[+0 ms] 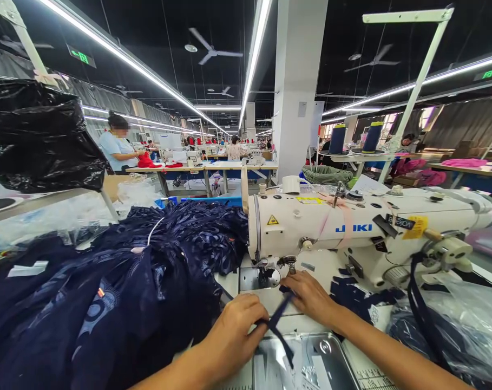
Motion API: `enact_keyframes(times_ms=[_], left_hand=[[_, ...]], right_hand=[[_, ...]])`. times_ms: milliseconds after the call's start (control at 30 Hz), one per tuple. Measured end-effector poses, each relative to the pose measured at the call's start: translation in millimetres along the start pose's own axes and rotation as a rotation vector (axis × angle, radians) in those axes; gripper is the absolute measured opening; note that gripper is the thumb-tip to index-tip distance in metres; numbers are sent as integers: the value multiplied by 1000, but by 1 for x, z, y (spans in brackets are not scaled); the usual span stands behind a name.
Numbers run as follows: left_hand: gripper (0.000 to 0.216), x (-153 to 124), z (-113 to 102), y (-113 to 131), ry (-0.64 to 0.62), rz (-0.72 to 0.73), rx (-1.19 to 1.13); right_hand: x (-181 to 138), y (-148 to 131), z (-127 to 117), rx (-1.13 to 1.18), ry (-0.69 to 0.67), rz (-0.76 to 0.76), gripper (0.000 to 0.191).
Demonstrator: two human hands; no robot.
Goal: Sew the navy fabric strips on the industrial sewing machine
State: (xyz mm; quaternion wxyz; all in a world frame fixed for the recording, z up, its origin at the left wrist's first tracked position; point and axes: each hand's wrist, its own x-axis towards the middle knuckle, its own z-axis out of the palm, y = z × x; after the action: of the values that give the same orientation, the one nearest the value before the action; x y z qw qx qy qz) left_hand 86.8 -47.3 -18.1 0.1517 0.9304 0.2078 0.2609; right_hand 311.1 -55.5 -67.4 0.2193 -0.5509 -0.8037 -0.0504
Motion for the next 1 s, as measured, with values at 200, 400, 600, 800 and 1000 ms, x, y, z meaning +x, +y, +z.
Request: enact_keyframes(times_ms=[200, 400, 600, 800, 1000], left_hand=[[18, 18, 18, -7, 59, -31, 189], [18, 38, 39, -38, 15, 159, 410], [15, 20, 41, -49, -61, 127, 254], [29, 2, 36, -47, -116, 240, 251], [27, 0, 35, -45, -218, 229, 322]], right_hand=[[2, -3, 2, -180, -29, -210, 21], [8, -8, 4, -384, -96, -197, 16], [14, -1, 15, -304, -13, -208, 18], [16, -1, 25, -350, 125, -112, 4], [20, -10, 23, -356, 7, -18, 17]])
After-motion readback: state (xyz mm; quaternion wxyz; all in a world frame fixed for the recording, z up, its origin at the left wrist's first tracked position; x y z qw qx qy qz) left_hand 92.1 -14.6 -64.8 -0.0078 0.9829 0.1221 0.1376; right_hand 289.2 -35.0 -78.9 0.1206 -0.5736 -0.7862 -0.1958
